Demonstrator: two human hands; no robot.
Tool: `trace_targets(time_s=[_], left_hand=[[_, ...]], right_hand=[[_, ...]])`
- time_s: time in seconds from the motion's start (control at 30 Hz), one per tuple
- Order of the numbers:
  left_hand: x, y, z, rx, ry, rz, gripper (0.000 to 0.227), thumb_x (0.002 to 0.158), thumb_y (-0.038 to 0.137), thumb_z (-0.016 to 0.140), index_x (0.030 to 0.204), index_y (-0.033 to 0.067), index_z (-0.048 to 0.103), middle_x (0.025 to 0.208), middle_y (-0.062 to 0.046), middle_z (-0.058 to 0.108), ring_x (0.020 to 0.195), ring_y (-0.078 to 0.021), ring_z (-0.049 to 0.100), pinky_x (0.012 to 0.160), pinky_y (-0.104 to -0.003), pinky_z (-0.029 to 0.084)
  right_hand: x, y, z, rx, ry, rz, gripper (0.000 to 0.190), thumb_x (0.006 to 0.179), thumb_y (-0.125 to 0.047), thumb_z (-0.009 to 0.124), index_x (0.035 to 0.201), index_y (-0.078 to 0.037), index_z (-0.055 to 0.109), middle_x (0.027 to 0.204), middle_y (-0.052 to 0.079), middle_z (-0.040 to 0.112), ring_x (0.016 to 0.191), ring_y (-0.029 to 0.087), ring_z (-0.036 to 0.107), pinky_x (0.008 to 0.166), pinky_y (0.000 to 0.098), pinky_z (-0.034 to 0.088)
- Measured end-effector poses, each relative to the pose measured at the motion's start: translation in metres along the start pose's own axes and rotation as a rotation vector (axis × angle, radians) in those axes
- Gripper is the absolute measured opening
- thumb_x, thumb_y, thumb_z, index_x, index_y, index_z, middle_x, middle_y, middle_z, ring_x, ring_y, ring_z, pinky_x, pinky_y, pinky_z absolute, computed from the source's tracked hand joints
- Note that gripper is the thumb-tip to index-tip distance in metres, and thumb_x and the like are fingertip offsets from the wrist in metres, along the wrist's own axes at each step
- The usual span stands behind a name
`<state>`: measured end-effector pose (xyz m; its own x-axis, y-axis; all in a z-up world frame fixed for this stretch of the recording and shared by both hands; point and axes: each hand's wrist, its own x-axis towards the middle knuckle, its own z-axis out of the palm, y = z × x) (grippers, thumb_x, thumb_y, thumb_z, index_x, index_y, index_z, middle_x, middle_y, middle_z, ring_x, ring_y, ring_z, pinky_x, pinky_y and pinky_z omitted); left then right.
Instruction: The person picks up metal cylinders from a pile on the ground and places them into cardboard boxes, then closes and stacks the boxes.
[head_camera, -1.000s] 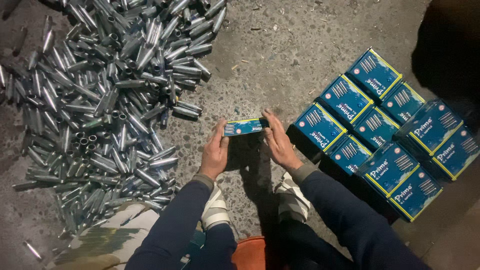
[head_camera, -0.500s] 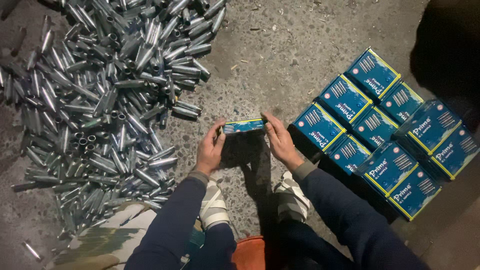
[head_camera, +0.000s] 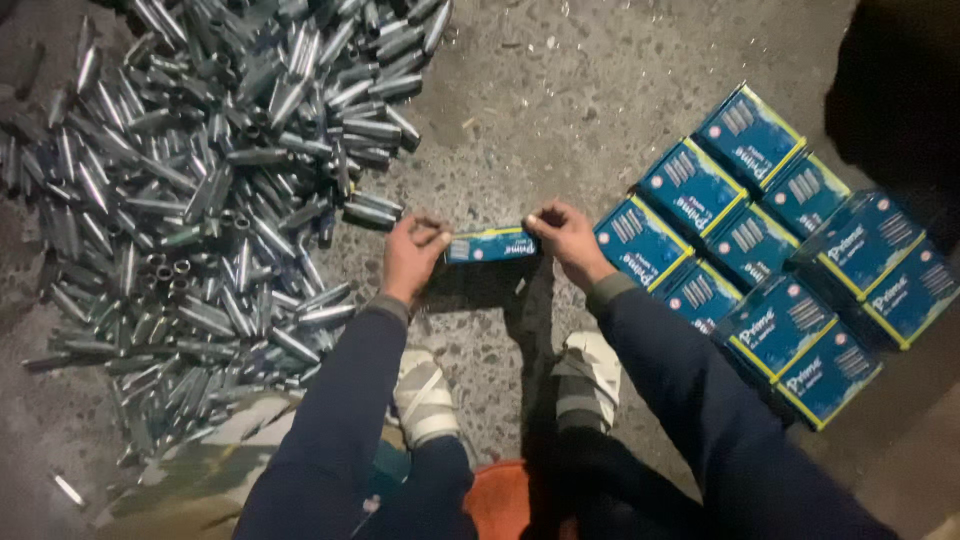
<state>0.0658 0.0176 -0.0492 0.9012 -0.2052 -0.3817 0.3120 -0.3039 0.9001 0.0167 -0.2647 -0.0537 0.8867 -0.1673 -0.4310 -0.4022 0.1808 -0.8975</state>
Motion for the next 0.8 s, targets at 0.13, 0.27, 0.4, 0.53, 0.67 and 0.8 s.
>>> trace_targets(time_s=[0.13,0.27,0.4,0.53,0.67,0.8], left_hand=[[0.008,0.007,0.005,0.071,0.067,-0.048,0.027,0.09,0.023,0.084,0.113,0.0175,0.071,0.091,-0.003,0.081,0.1,-0.021,0.074,0.089,-0.039,0.061],[-0.002,0.023,0.01,0.099,0.138,-0.032,0.017,0.091,0.021,0.085,0.104,0.0208,0.074,0.082,0.0,0.08,0.096,-0.02,0.076,0.082,-0.039,0.063],[-0.029,0.044,0.01,-0.128,-0.108,0.157,0.099,0.066,0.022,0.103,0.147,0.0005,0.05,0.145,-0.027,0.062,0.139,-0.0405,0.056,0.111,-0.055,0.051],[-0.005,0.03,0.017,0.398,-0.077,0.292,0.085,0.066,0.007,0.092,0.142,0.0075,0.056,0.131,-0.026,0.066,0.125,-0.0498,0.061,0.106,-0.06,0.051],[-0.016,0.04,0.022,0.267,0.017,0.178,0.065,0.068,0.008,0.086,0.13,0.0085,0.068,0.118,-0.023,0.073,0.117,-0.0447,0.068,0.099,-0.051,0.056],[-0.005,0.005,0.021,0.302,0.046,-0.041,0.055,0.067,0.032,0.099,0.113,0.0149,0.075,0.088,-0.014,0.076,0.087,-0.0328,0.076,0.068,-0.045,0.062]], right_hand=[[-0.001,0.0,0.001,0.011,0.042,-0.066,0.013,0.094,-0.015,0.085,0.097,-0.006,0.076,0.082,0.004,0.071,0.079,0.013,0.062,0.072,0.0308,0.051],[-0.03,-0.042,0.016,-0.042,0.084,-0.137,0.014,0.092,-0.016,0.086,0.096,-0.006,0.078,0.082,0.005,0.072,0.08,0.012,0.063,0.073,0.0279,0.052],[-0.019,-0.02,0.004,-0.413,0.106,-0.115,0.03,0.099,-0.037,0.08,0.118,-0.015,0.077,0.11,0.013,0.078,0.107,0.031,0.075,0.094,0.0405,0.059],[-0.037,-0.052,0.021,-1.053,0.082,-0.826,0.07,0.084,-0.039,0.084,0.139,-0.006,0.057,0.135,0.022,0.056,0.128,0.042,0.051,0.11,0.0557,0.036],[-0.081,-0.065,0.044,-1.498,-0.082,-1.031,0.089,0.078,-0.018,0.075,0.16,-0.012,0.043,0.161,0.018,0.045,0.153,0.034,0.037,0.122,0.0613,0.015],[-0.07,-0.044,0.051,-1.364,0.014,-1.044,0.068,0.093,-0.008,0.05,0.161,-0.01,0.042,0.162,0.019,0.043,0.155,0.037,0.035,0.123,0.0656,0.013]])
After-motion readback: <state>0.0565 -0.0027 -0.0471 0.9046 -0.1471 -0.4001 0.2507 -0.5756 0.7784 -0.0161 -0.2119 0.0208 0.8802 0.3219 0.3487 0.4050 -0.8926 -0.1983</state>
